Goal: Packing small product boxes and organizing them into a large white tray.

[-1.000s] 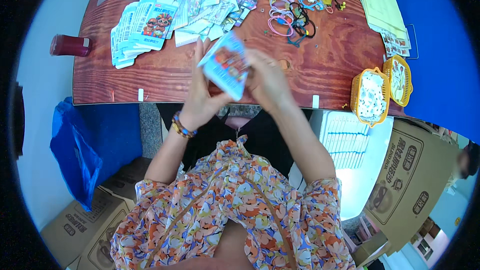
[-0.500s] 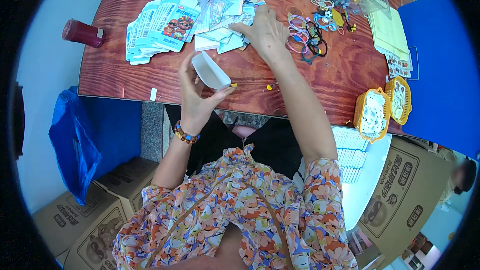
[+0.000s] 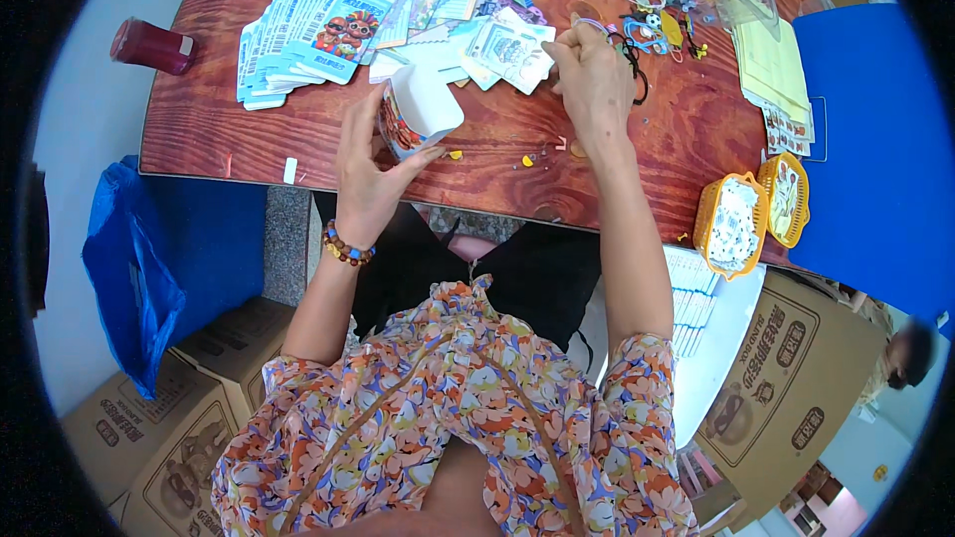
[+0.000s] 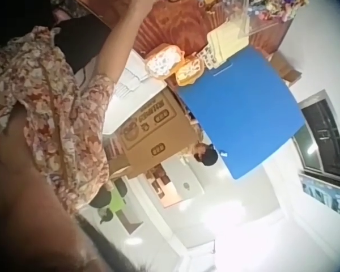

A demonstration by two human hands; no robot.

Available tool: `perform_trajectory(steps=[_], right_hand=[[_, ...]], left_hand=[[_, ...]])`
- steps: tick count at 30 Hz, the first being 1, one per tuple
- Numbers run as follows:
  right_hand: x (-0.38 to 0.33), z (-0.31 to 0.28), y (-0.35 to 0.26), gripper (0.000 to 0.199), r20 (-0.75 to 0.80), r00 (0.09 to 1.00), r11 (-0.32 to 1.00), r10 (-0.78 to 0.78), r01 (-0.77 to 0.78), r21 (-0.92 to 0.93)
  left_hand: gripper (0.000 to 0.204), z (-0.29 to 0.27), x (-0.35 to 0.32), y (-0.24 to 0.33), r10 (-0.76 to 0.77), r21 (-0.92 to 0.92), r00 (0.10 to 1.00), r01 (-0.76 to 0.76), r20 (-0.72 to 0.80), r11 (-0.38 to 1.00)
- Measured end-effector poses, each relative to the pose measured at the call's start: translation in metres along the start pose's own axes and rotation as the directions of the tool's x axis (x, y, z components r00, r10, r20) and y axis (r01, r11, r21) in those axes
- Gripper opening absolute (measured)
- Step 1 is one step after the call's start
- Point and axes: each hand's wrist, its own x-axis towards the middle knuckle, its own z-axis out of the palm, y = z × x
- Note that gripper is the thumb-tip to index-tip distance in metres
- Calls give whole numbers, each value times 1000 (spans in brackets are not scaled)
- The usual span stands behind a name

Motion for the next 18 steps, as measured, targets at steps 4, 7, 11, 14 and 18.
perform_trajectory(steps=[4,7,11,14,18], right_hand=[[-7,-7,13,12,25,996,996,-91,91,-6],[-7,-9,26,10,-27,967,930,-254,252,266],[-22,-41,13,6,-107,962,804,-250,268,531],[-40,-63,-12,5,-59,961,804,-272,260,535],[-53,-65,-29,4,51,919,875,-392,355,330]], left_hand=[[85,1,6,3,-30,-22,998,31,62,999],[82,4,11,8,-24,30,997,22,70,999],[80,-1,13,9,-4,28,996,2,85,1000],[80,-2,13,11,27,75,993,-36,116,996],[83,3,17,14,112,141,983,-133,145,981]])
